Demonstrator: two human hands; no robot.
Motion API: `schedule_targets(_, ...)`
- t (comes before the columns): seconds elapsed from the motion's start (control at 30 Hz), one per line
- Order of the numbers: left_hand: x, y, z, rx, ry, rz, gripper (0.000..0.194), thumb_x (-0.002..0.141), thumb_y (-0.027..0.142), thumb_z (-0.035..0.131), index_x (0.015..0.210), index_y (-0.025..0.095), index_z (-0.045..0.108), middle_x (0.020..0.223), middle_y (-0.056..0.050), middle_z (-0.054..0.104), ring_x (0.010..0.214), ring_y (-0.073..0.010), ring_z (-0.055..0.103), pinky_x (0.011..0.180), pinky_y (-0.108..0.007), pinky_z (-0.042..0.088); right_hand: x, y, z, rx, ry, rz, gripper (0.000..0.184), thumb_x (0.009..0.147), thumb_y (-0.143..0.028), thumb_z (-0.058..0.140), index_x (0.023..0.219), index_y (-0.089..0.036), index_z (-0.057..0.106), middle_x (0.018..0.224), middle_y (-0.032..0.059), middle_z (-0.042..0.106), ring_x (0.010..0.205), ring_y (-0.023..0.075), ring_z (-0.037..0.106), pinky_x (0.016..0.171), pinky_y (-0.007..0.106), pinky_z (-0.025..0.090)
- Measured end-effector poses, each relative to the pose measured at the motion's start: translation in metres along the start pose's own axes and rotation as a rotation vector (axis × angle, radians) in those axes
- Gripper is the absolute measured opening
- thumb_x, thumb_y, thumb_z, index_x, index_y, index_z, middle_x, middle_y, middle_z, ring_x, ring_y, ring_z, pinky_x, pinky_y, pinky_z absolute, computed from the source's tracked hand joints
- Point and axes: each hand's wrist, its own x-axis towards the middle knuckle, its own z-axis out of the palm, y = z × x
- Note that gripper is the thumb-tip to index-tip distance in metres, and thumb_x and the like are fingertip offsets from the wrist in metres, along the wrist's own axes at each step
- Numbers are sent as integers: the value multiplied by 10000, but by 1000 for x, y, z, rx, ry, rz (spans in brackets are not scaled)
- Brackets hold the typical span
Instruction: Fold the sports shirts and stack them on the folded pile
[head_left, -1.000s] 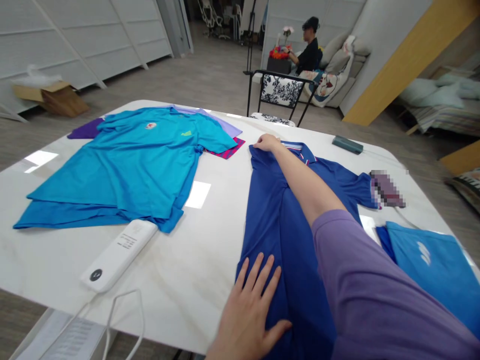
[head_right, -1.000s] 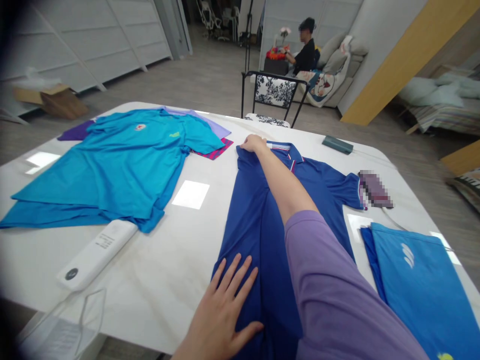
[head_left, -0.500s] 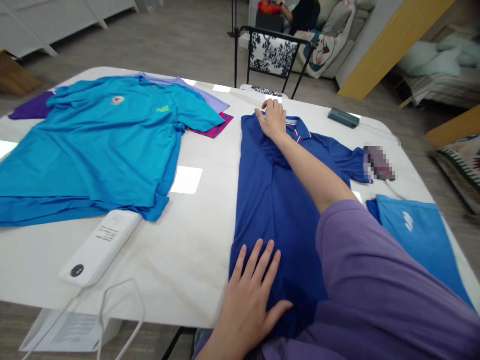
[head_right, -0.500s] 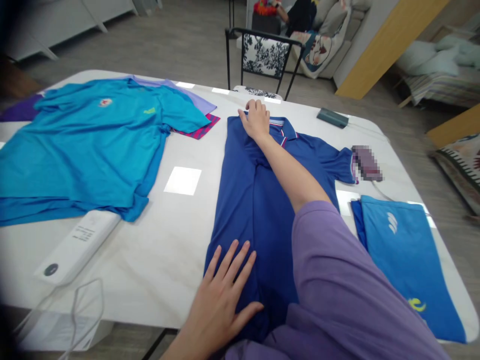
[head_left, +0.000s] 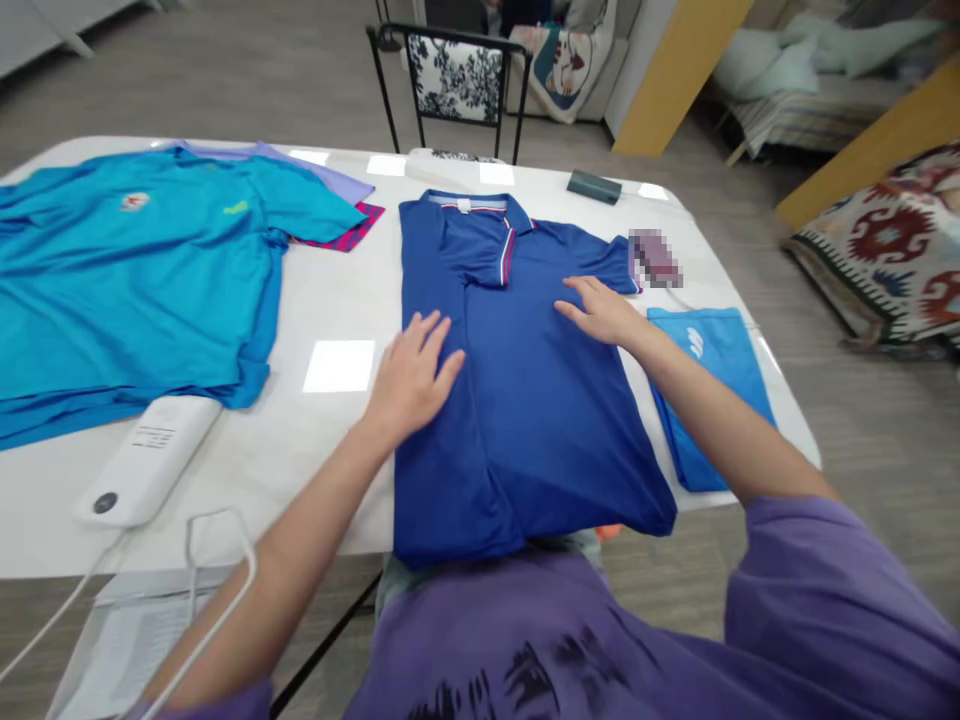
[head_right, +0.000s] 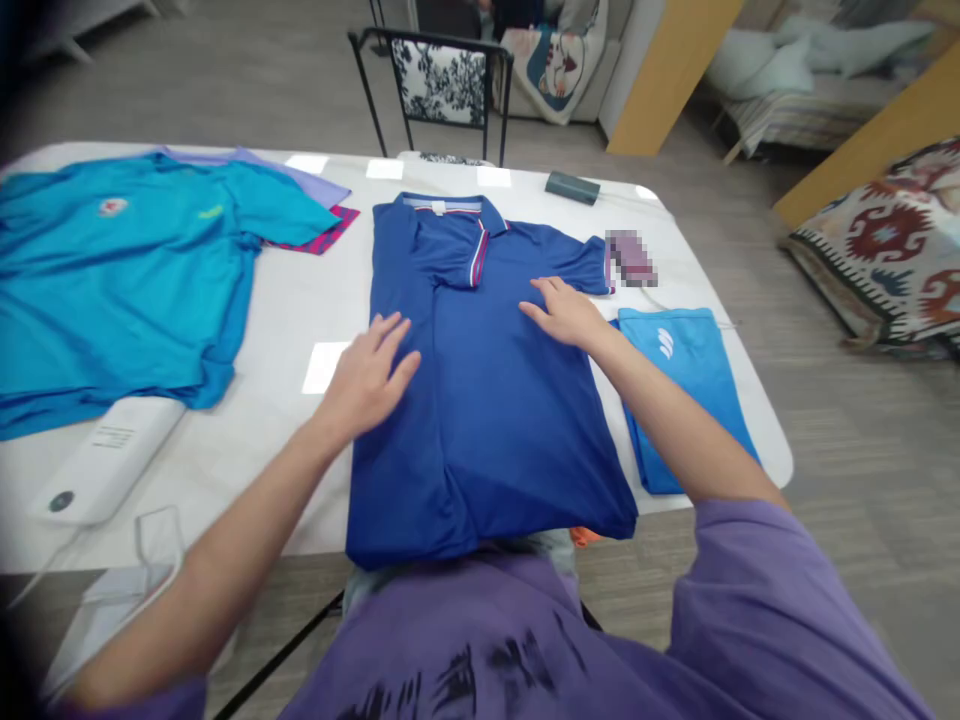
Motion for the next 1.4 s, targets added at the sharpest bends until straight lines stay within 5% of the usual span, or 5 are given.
schedule_targets(0.23, 215, -32, 30, 22, -85, -152, 698, 1245, 507, 384, 1844, 156, 311, 1955, -170, 230, 1797, -464, 142, 1338, -926, 83, 40, 34, 16, -13, 60, 120, 879, 1123, -690, 644, 1820, -189, 455, 1899, 201, 353, 1762, 504, 281, 1429, 774, 166)
schedule_targets(0.5, 327, -94, 88, 352, -119, 58, 1242, 974, 528, -308, 1614, -224, 446, 1741, -382, 354, 1580, -787, 135, 904, -1004, 224, 100, 98, 63, 6, 91, 69, 949, 1119, -884, 435, 1841, -269, 408, 1944, 108, 268, 1797, 505, 144, 1403, 843, -2)
schedule_targets(0.63, 348, -99, 82, 312, -57, 26, 977, 1158, 743, 91, 1782, 76, 435, 1878, -230, 324, 1687, -715, 172, 1053, -1041, 142, 125, 105, 64, 22, 142, 80, 971, 1121, -900, 381, 1838, -246, 411, 1938, 107, 268, 1791, 521, 124, 1411, 829, -21)
schedule_targets(1.03, 119, 116, 46, 104, -88, 194, 335, 1091, 487, 742, 1275, 208, 722, 1078, -16, 799, 957, -198, 763, 902, -327, 571, 76, 38, 12, -10, 226, 238, 815, 1183, -755, 256, 1709, -198, 534, 1749, 227, 518, 1640, 431, 427, 1352, 641, 359)
schedule_targets(1.4, -73, 247, 100, -56, -449, 410, 412, 1085, 570, 700, 1386, 290, 697, 1212, -82, 768, 1125, -292, 761, 931, -441, 587, 83, 98, -18, -21, 462, 736, 594, 1103, -365, 551, 1591, -30, 601, 1713, 392, 446, 1558, 475, 513, 1283, 642, 428)
